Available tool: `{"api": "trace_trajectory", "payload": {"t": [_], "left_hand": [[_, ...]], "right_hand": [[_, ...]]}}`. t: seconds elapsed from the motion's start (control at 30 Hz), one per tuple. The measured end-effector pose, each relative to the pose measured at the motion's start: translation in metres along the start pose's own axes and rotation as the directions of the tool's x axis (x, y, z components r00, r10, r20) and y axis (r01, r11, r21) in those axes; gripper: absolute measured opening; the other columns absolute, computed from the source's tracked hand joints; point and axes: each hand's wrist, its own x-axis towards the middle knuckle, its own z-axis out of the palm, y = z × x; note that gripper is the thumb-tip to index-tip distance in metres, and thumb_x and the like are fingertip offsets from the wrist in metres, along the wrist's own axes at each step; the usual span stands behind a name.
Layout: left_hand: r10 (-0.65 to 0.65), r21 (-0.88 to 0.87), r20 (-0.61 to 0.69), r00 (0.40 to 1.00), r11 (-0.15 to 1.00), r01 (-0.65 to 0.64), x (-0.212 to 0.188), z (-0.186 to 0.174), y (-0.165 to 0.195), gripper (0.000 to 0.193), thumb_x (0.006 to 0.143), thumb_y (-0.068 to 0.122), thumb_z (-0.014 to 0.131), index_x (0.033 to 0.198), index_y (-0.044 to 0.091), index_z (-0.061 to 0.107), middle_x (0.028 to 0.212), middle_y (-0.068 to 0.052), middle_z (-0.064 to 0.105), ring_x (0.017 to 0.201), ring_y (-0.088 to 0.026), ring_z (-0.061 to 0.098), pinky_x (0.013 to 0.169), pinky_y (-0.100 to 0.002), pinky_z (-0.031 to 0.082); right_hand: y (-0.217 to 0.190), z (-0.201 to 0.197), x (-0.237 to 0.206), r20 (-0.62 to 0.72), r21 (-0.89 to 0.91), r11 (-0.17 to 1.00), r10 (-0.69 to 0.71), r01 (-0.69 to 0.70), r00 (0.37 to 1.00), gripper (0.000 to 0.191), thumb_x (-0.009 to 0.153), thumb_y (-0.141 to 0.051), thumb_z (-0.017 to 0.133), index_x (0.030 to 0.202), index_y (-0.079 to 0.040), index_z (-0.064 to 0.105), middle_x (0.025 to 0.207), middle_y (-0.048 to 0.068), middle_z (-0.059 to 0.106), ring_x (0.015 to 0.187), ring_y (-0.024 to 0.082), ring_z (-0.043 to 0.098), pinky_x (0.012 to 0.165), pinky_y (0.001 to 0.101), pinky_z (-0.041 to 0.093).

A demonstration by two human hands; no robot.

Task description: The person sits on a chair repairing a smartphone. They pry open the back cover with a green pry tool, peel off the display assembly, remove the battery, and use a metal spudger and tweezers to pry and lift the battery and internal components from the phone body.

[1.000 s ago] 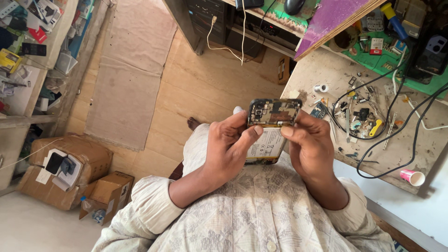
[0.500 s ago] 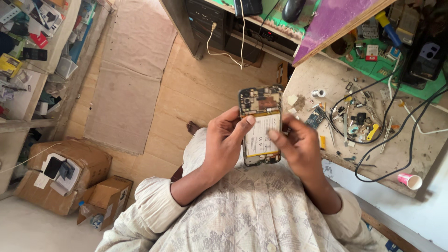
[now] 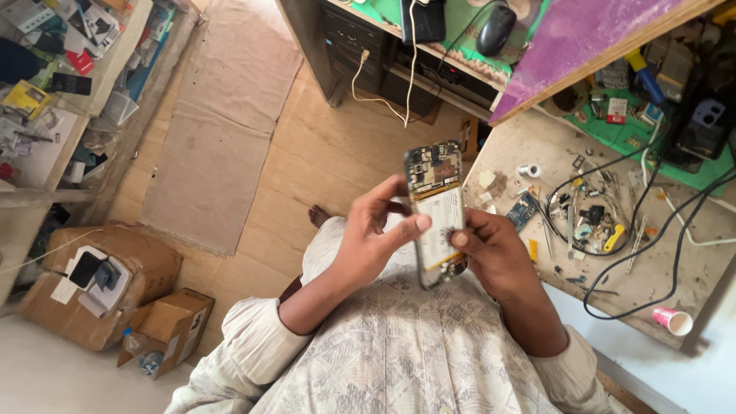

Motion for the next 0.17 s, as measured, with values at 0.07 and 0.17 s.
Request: {"api": "trace_trajectory", "payload": {"t": [0.07,0.17], "left_hand": [[0.018,-0.222,0.169,0.986,0.975,0.021,0.003,-0.003,0.004,0.076,0.096,0.032,0.077,0.156,0.002,0.042,0.142,-0.006,0.059,0.129,-0.012,0.058,0.114,-0.032,0.046],[-0.082,-0.448,0.357,0.930,0.859,0.248,0.005,0.000,0.012,0.096,0.092,0.040,0.079,0.164,0.004,0.027,0.153,-0.016,0.054,0.129,-0.021,0.060,0.112,-0.037,0.045]], "right_hand": [[0.008,-0.007,0.007,0.133,0.210,0.974,0.056,-0.084,0.990,0.041,0.093,-0.024,0.078,0.121,0.004,0.069,0.108,0.010,0.075,0.096,0.017,0.071,0.086,0.0312,0.058],[0.026,-0.013,0.018,0.263,0.328,0.929,0.086,-0.173,0.961,0.053,0.098,-0.024,0.080,0.137,0.006,0.059,0.114,0.010,0.072,0.100,0.020,0.069,0.087,0.0350,0.057]]}}
